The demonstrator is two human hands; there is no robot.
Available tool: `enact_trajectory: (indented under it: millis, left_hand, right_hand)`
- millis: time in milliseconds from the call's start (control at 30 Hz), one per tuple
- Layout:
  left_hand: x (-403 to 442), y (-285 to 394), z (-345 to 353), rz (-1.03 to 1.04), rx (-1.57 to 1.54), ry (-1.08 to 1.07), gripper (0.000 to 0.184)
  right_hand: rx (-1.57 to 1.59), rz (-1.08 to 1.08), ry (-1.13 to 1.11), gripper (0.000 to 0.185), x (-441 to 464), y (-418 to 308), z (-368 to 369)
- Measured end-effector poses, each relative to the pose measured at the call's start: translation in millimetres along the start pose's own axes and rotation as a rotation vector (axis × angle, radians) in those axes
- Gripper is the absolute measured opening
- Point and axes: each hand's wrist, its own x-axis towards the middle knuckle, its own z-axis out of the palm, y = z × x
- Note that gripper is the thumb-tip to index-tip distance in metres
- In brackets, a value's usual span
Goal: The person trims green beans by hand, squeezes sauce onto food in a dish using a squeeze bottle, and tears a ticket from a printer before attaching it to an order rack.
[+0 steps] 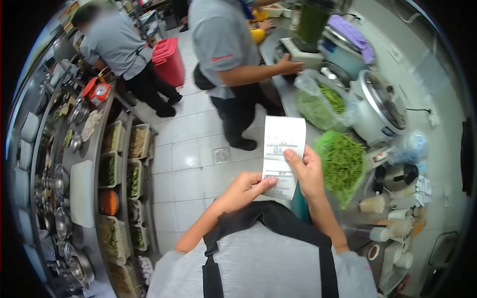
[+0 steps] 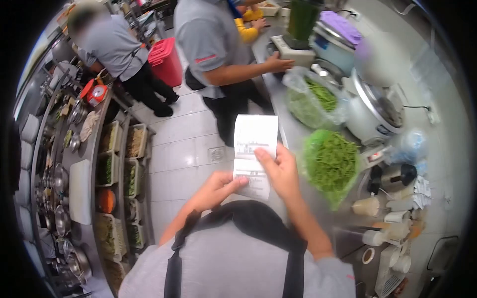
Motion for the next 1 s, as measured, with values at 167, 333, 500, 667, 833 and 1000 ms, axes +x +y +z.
enact_trajectory:
  millis: [167, 333, 500, 667, 833, 1000]
  left_hand:
    - [-34, -30, -119, 0.137, -0.150, 0.301, 0.031]
    - [-53, -48, -234, 0.168, -0.074, 0.482, 0.030]
    - [-72, -21, -340, -0.073, 0.144, 0.605, 0.030]
    - [-76, -34, -567, 0.170, 0.410, 1.116, 0.027]
    - [-136, 102, -768, 0.496, 0.934, 1.734, 0.054]
    - [-192, 237, -849, 0.349, 1.231, 2.062, 0.060]
  right_hand:
    - [0.135, 0.038, -0.171, 0.026, 73, 34, 143]
    - [-0.041, -0.009, -0.162, 0.027, 130, 85, 251]
    - [0.005, -0.074, 0.114, 0.026, 201, 111, 291]
    - [-0.048, -0.009, -0.316, 0.022, 278, 142, 337]
    - [0.002, 0.118, -0.451, 0.023, 349, 191, 426]
    - [-0.065, 0.091, -0.673, 0.024, 418, 194, 511]
